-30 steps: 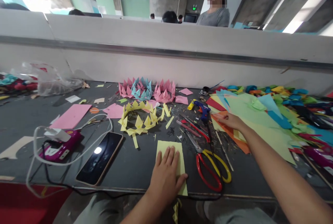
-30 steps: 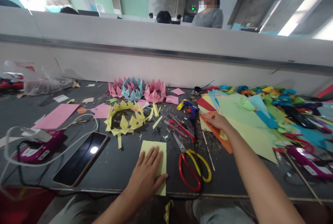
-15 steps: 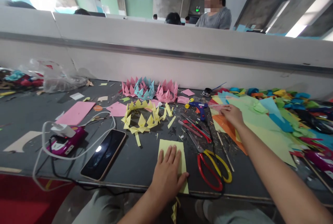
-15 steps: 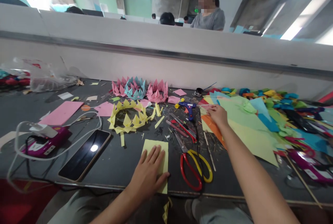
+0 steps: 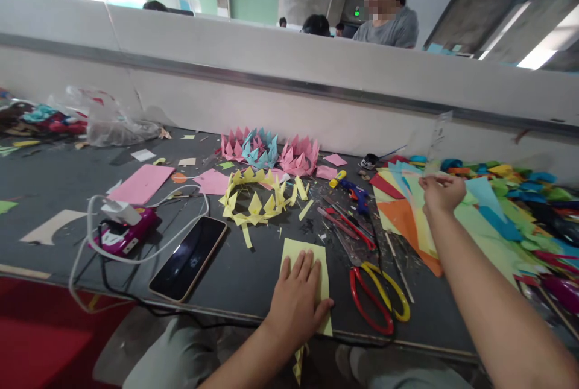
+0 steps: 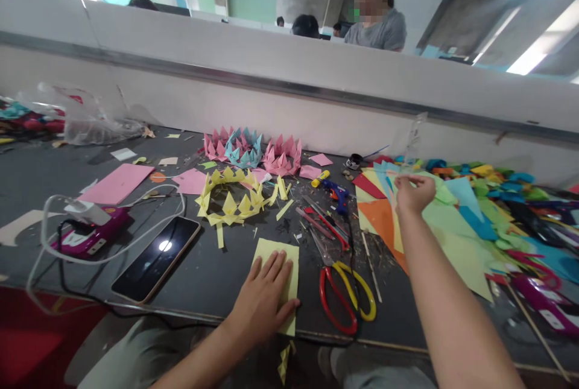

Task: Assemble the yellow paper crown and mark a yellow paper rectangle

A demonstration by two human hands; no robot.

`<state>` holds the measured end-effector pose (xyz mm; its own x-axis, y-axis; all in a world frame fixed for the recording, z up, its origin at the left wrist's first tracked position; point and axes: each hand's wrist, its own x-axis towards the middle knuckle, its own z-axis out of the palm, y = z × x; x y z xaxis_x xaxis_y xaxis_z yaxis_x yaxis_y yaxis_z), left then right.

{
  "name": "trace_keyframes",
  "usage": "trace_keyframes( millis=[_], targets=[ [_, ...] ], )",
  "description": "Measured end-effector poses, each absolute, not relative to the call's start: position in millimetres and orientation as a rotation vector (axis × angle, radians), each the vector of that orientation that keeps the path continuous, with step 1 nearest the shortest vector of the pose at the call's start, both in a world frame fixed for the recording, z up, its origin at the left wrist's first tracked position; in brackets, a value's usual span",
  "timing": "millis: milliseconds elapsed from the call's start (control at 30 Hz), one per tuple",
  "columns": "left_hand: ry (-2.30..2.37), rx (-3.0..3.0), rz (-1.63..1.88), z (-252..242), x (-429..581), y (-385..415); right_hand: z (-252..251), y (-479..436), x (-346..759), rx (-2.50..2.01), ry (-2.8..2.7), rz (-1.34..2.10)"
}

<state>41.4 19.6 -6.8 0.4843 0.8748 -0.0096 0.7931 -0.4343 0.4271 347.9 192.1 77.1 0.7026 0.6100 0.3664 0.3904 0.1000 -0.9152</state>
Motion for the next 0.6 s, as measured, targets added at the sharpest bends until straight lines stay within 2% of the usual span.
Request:
trace_keyframes(
  millis=[100,233,333,600],
  targets=[
    [1.396,2.241,0.401,-1.8,43.3,19.0,80.4,163.6,310.3,-1.397,-0.802,0.476],
    [1.311,1.988,0.650,9.0,42.3,16.9,60.9,85.4,247.4,-1.303,-0.869,0.861],
    [1.266,1.845,0.824,17.4,38.2,14.9,42.5,32.6,216.8,-1.212,-0.791,1.349],
    [1.191,1.667,0.737,25.9,33.1,7.4,22.8,9.7,213.1,-1.225,-0.575,1.386]
  ],
)
